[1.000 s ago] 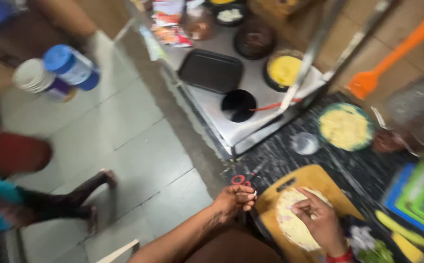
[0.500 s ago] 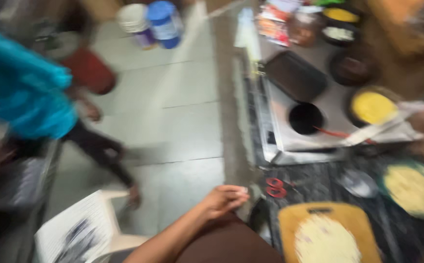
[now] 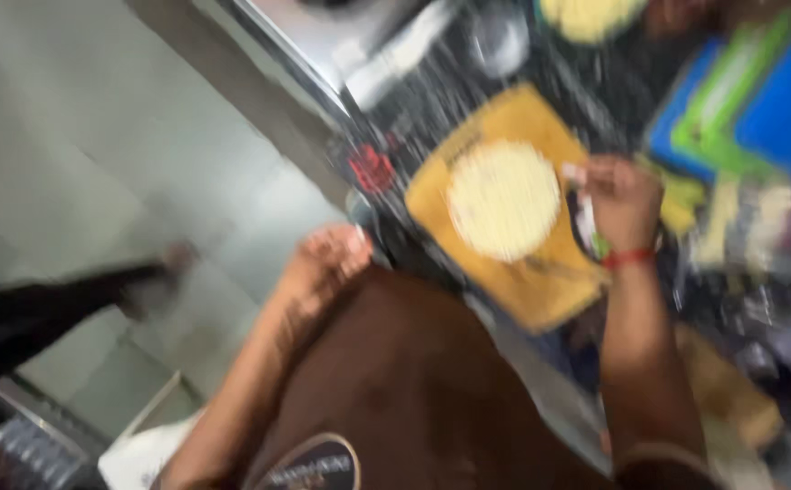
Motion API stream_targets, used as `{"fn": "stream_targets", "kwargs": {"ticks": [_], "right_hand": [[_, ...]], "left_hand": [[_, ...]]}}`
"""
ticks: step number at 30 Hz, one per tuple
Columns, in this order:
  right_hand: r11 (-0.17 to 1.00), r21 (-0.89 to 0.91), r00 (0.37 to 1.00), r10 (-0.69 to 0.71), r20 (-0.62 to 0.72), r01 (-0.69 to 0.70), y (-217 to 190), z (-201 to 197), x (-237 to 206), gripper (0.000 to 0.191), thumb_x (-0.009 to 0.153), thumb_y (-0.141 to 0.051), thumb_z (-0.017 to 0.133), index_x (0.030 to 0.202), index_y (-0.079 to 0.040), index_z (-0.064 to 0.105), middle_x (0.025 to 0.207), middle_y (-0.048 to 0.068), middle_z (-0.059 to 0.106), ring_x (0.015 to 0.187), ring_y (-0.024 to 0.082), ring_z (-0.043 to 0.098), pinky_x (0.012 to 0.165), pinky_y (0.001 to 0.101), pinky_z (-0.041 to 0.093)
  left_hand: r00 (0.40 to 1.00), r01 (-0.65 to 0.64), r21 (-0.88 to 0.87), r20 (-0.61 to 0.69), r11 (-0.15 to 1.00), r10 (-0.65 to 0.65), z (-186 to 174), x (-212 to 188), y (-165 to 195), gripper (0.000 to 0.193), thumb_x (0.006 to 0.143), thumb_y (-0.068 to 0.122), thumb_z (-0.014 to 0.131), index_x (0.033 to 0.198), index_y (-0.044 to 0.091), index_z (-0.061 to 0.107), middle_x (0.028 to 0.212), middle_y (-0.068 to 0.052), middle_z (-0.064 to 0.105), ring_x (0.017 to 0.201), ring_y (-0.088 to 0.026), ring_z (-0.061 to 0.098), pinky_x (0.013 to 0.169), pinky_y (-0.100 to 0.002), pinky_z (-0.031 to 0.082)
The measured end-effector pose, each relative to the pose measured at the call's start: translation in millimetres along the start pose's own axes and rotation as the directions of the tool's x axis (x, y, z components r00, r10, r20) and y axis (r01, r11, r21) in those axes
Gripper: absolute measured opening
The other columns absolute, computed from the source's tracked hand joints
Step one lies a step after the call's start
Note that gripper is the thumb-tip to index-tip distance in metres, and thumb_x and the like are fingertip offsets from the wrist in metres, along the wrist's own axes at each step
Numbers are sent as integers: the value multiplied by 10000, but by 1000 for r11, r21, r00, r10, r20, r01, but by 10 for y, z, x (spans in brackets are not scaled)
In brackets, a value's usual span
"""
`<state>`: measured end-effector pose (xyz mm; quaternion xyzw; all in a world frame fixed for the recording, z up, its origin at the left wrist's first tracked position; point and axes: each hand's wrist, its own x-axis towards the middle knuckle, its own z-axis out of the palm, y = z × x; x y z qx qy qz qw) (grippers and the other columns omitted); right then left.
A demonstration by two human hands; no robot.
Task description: The person assembles a pizza by adding shredded cheese, chopped onions, green peppers, and sliced tomatoes onto a pizza base on a wooden cutting board. They retrieve ingredients from a refrigerator and use jars to add toppings.
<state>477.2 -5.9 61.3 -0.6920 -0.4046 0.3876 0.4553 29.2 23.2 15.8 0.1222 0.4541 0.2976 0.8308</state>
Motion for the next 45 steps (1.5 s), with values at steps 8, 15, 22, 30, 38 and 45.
{"fn": "stream_targets", "kwargs": {"ticks": [8, 15, 22, 30, 38, 45], "right_hand": [[978, 90, 974, 176, 146, -190, -111, 231, 130, 325, 877, 69, 794, 1141, 20, 612, 999, 133, 760, 919, 143, 744, 804, 263, 601], [988, -14, 954, 152, 259, -153, -352, 573, 449, 451, 845, 54, 813, 1211, -13, 558, 1009, 100, 739, 950, 159, 753, 775, 277, 600], [869, -495, 993, 83, 90, -28, -330, 577, 729, 489, 757, 10, 893, 1151, -13, 604, 891, 114, 754, 837, 197, 728, 755, 332, 552], [968, -127, 954, -183, 238, 218, -585, 733, -95, 237, 897, -52, 811, 1128, -44, 753, 1036, 99, 768, 936, 181, 733, 823, 306, 574], [947, -256, 970, -225, -98, 194, -599, 1015, -738, 140, 867, -53, 830, 981, -28, 754, 962, 99, 765, 844, 226, 759, 719, 303, 575], [957, -259, 944, -197, -265, 127, -452, 1153, -1028, 124, 877, 17, 794, 979, -19, 732, 949, 95, 748, 764, 189, 707, 652, 306, 540]], "left_hand": [[980, 186, 152, 45, 971, -194, 686, 294, 73, 148, 952, 16, 680, 1089, -22, 722, 1017, -146, 759, 870, -212, 747, 789, -340, 626], [970, 177, 136, 146, 975, -196, 997, 418, 62, 135, 941, -20, 683, 1070, -47, 712, 1013, -186, 761, 847, -240, 755, 747, -338, 632], [955, 211, 178, 175, 961, -242, 1121, 568, 114, 128, 926, -24, 676, 1047, -43, 715, 1007, -189, 763, 856, -248, 760, 746, -341, 639], [948, 115, 322, 246, 940, -200, 1275, 704, 175, 107, 931, 6, 720, 1029, -36, 729, 1001, -148, 767, 854, -192, 732, 757, -309, 609], [915, 130, 563, 250, 816, -318, 1442, 863, 137, 128, 926, 31, 730, 1028, -45, 747, 877, -129, 755, 733, -170, 703, 700, -284, 585], [903, 212, 407, 267, 889, -337, 1455, 910, -67, 143, 926, -8, 706, 1059, -60, 726, 933, -135, 758, 791, -178, 718, 726, -294, 604]]}}
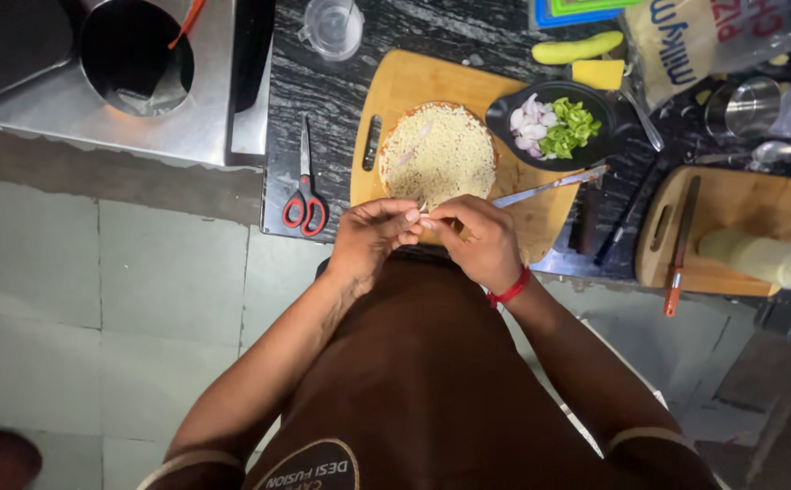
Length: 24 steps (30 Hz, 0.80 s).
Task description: The person assembles a pizza by adding shredded cheese, chopped onions, green peppers, and sliced tomatoes onto a pizza base on a wooden cutting board. They retrieve ingredients from a refrigerator and use jars to add toppings.
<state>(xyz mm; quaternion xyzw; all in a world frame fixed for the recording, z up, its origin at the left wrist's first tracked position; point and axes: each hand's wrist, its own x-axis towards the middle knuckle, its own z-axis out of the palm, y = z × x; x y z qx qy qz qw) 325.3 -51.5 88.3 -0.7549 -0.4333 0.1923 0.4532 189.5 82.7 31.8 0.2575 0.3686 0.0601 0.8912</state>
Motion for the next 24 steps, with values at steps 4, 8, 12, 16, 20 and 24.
{"fn": "stream_targets", "kwargs": {"ticks": [4, 8, 12, 16, 20, 24], "right_hand": [[999, -11, 999, 37, -19, -38, 10, 109, -64, 154, 863, 24, 806, 991, -24, 735, 937, 94, 747, 740, 192, 698, 650, 316, 542], [984, -103, 979, -155, -135, 142, -77, 234, -53, 162, 864, 28, 820, 960, -26, 700, 931, 97, 715, 818, 247, 714, 706, 337, 561], [981, -129, 973, -167, -162, 147, -181, 338, -36, 162, 867, 38, 821, 933, -23, 686, 904, 107, 698, 786, 250, 709, 679, 338, 557], [982, -124, 980, -159, -121, 144, -183, 340, -5, 138, 880, 32, 818, 933, -33, 709, 897, 94, 702, 770, 233, 708, 658, 330, 547], [999, 47, 999, -26, 47, 24, -82, 218, 47, 139, 868, -3, 809, 964, -22, 710, 928, 82, 714, 783, 220, 706, 667, 321, 549], [996, 18, 982, -86, 168, 84, 4, 96, 37, 115, 863, -15, 813, 920, -33, 715, 927, 80, 709, 758, 219, 702, 660, 315, 549]], "left_hand": [[997, 65, -21, -36, 998, -66, -56, -28, -39, 140, 941, 4, 700, 1072, -46, 714, 943, -119, 752, 800, -172, 709, 720, -284, 595], [979, 136, -90, -142, 987, -148, -98, -75, -56, 154, 940, 40, 696, 1086, -6, 720, 938, -91, 754, 789, -149, 700, 704, -265, 582], [981, 106, -143, -145, 984, -127, -133, -112, -46, 148, 943, 46, 701, 1084, 4, 713, 938, -85, 756, 784, -135, 695, 701, -252, 574], [990, 49, -148, -123, 988, -68, -155, -149, -35, 139, 949, 39, 706, 1074, -22, 719, 908, -96, 747, 755, -143, 681, 680, -256, 564], [997, -18, -5, -71, 1000, 17, -161, -166, -61, 131, 936, 16, 714, 1052, -46, 723, 900, -104, 754, 749, -143, 678, 657, -264, 555], [996, 51, 12, -79, 999, -50, -151, -148, -134, 144, 934, 27, 709, 1068, -26, 722, 891, -104, 748, 724, -138, 672, 648, -260, 559]]}}
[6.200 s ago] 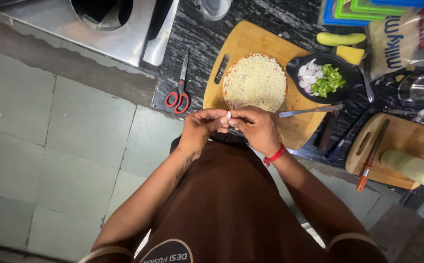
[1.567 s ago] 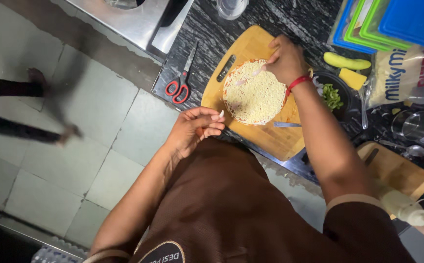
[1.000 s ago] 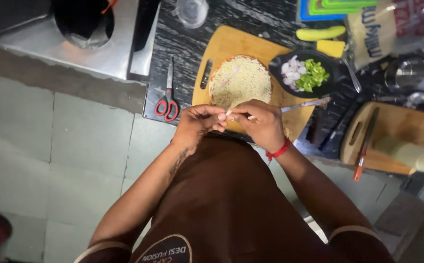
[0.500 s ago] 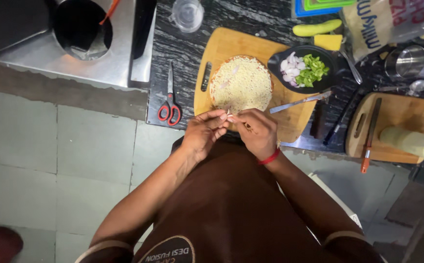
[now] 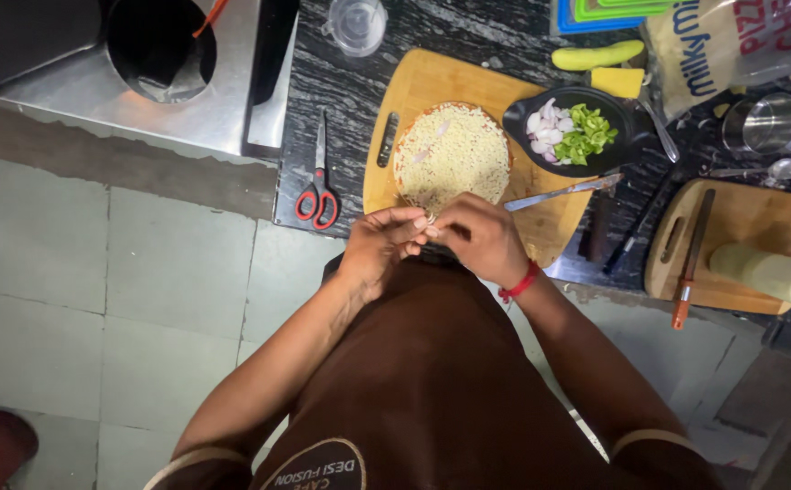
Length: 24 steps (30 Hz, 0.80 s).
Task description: The person assembles a pizza by adding shredded cheese, chopped onions, green peppers, and sliced tomatoes onto a pizza base on a wooden cutting board. They retrieve ingredients from a refrigerator and use jars to add toppings.
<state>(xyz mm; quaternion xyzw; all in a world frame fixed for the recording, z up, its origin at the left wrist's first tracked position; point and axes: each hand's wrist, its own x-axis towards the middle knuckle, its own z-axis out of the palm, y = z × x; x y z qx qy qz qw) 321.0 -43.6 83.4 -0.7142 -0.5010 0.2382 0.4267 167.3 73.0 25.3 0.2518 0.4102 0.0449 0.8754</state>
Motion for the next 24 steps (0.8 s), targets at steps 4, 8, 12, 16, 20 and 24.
{"fn": "stream_targets", "kwargs": {"ticks": [4, 8, 12, 16, 20, 24], "right_hand": [[987, -99, 988, -135, -81, 127, -4, 53, -105, 115, 877, 10, 775, 972, -35, 729, 1015, 86, 710, 852, 245, 727, 736, 317, 584], [998, 63, 999, -12, -40, 14, 85, 115, -179, 94, 897, -43, 768, 981, -34, 729, 995, 84, 716, 835, 193, 709, 719, 289, 566], [835, 120, 840, 543, -22, -537, 423, -17, -172, 94, 897, -123, 791, 953, -52, 766, 809, 59, 731, 639, 136, 617, 580, 262, 489], [597, 83, 602, 783, 160, -798, 756, -98, -165, 133, 899, -205, 780, 964, -92, 797, 745, 50, 708, 548, 154, 581, 508, 292, 465], [924, -143, 935, 349, -61, -354, 820, -103, -37, 92, 892, -164, 821, 902, -78, 789, 845, 66, 779, 729, 155, 731, 667, 279, 550], [884, -236, 907, 349, -237, -403, 626, -157, -9, 144, 892, -142, 838, 932, -45, 738, 900, 106, 757, 773, 196, 740, 683, 306, 567]], "left_hand": [[989, 121, -125, -67, 985, -130, -2, 50, -71, 149, 955, 46, 706, 1094, -5, 722, 910, -86, 733, 706, -118, 648, 638, -249, 552], [983, 136, -259, -83, 956, -162, -97, 107, -60, 175, 941, 75, 693, 1104, 15, 710, 986, -99, 777, 701, -107, 645, 635, -237, 542], [985, 8, -192, -167, 981, -41, -289, 106, 35, 184, 928, 58, 717, 1106, 16, 694, 1034, -113, 777, 780, -137, 691, 676, -259, 556], [976, 33, -136, -207, 990, -61, -409, 47, 107, 181, 926, 65, 729, 1094, 14, 684, 1024, -127, 764, 856, -183, 728, 732, -292, 590], [980, 74, -106, -174, 992, -92, -345, 36, 130, 174, 913, 63, 707, 1074, 2, 682, 1017, -132, 774, 889, -207, 749, 769, -313, 611], [991, 50, -81, -122, 995, -60, -168, 72, 141, 163, 912, 32, 708, 1065, -8, 670, 1004, -145, 766, 877, -219, 751, 779, -334, 622]]}}
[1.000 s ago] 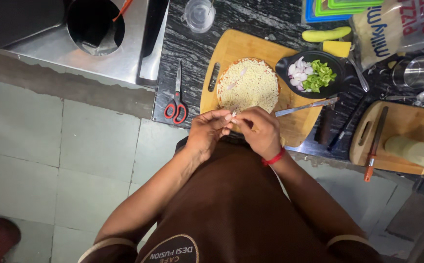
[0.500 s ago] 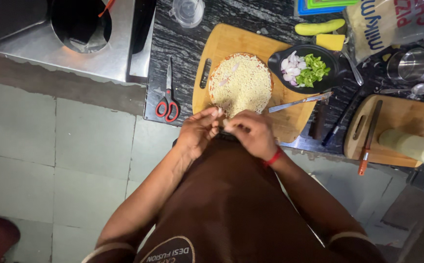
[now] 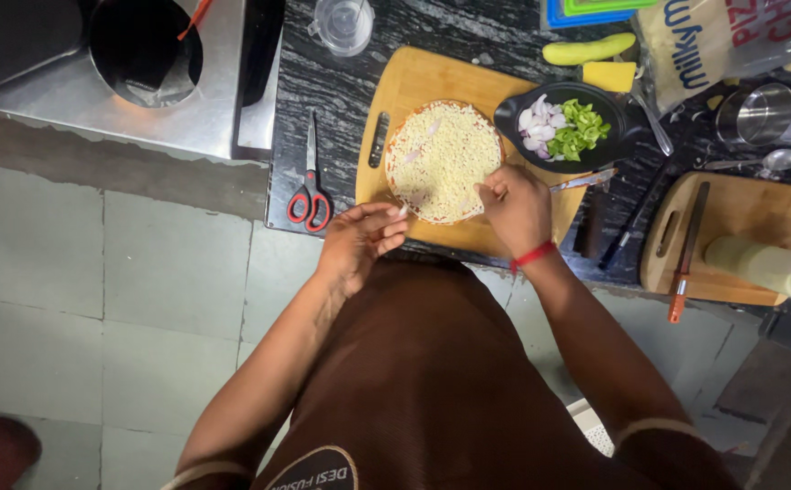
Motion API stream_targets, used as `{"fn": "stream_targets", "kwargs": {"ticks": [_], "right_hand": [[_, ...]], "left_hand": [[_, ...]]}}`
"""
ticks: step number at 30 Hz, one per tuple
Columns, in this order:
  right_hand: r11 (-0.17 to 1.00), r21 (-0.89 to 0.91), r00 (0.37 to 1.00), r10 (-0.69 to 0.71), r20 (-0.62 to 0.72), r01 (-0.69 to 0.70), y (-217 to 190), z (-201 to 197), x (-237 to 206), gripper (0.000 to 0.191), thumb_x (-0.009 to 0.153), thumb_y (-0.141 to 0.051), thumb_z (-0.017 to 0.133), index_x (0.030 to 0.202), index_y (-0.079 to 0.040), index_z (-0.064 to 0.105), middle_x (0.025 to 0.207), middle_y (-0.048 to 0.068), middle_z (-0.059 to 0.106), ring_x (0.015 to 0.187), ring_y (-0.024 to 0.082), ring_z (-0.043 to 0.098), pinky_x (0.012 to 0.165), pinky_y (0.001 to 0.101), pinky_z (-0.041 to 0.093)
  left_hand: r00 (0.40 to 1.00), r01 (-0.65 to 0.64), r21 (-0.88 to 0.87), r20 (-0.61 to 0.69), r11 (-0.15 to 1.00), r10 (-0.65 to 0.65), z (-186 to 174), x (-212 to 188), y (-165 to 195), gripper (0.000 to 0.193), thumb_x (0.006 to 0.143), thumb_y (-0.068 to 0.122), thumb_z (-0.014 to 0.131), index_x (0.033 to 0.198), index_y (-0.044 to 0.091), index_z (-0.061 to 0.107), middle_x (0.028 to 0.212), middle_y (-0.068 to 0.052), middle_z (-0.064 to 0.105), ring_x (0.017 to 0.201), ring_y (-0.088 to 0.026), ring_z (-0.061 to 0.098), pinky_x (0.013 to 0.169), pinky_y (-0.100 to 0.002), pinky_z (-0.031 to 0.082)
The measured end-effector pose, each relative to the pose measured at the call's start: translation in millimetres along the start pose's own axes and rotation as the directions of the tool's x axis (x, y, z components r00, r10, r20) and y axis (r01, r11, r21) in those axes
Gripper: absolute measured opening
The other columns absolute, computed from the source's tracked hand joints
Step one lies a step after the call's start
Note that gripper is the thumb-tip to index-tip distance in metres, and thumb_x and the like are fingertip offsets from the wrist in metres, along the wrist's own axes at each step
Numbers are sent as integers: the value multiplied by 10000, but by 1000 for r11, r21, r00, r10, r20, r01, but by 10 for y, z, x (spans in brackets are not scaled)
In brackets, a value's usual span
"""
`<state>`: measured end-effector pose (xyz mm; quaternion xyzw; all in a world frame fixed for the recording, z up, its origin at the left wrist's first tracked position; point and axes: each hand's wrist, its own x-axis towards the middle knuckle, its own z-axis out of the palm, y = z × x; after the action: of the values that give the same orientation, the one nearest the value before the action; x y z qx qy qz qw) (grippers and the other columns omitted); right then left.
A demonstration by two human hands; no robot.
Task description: The person assembles a pizza by adding shredded cheese, chopped onions, green peppers, and sliced tomatoes onto a pizza base on a wooden cutting board. They retrieve ingredients from a refrigerator and use jars to add toppings.
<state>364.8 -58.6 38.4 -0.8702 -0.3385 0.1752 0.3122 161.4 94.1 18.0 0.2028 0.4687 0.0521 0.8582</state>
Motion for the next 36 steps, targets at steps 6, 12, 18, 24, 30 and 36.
{"fn": "stream_targets", "kwargs": {"ticks": [6, 12, 18, 24, 30, 36], "right_hand": [[925, 324, 974, -222, 38, 198, -525, -76, -314, 219, 875, -32, 805, 1082, -47, 735, 985, 96, 759, 850, 232, 750, 721, 319, 585], [926, 229, 953, -283, -108, 301, -654, -47, -343, 167, 861, 2, 809, 996, -38, 720, 946, 105, 727, 827, 257, 727, 686, 344, 558], [893, 264, 917, -393, 66, 364, -555, -61, -336, 158, 914, 25, 720, 1054, -35, 677, 1004, 107, 684, 898, 279, 701, 771, 371, 560], [956, 241, 970, -204, 133, 168, -253, -67, -76, 89, 944, -22, 694, 1025, -47, 718, 992, 108, 733, 862, 236, 711, 747, 335, 558], [988, 143, 996, 43, 76, -54, -67, -148, 329, 8, 874, -65, 760, 870, -71, 757, 834, 101, 754, 714, 190, 723, 678, 321, 555], [995, -25, 957, -103, -271, 100, 29, -529, 277, 93, 816, 16, 774, 866, -46, 726, 825, 140, 706, 721, 245, 696, 647, 354, 542]], "left_hand": [[996, -21, 39, 87, 999, 17, 268, 11, -55, 150, 919, 37, 719, 1047, -31, 682, 928, -129, 748, 816, -205, 735, 749, -322, 621], [998, -4, 11, 68, 1000, 4, 372, 13, -137, 156, 923, 56, 730, 1051, -22, 686, 891, -117, 736, 758, -173, 699, 698, -285, 586], [1000, -15, -31, -15, 999, 15, 334, 65, -241, 155, 910, 40, 737, 1045, -17, 686, 886, -101, 730, 748, -165, 681, 669, -274, 562], [986, -151, -29, -69, 988, 149, 258, 146, -157, 172, 896, 7, 738, 1048, -46, 676, 914, -138, 740, 759, -180, 698, 665, -291, 582], [953, -291, 222, -16, 931, 302, 414, 180, -35, 156, 888, -22, 716, 1038, -52, 683, 886, -131, 752, 737, -171, 731, 656, -289, 624], [783, -544, 717, 248, 436, 570, 1064, 562, 52, 59, 909, 21, 779, 929, -25, 750, 821, -157, 750, 678, -240, 691, 615, -338, 558]]}}
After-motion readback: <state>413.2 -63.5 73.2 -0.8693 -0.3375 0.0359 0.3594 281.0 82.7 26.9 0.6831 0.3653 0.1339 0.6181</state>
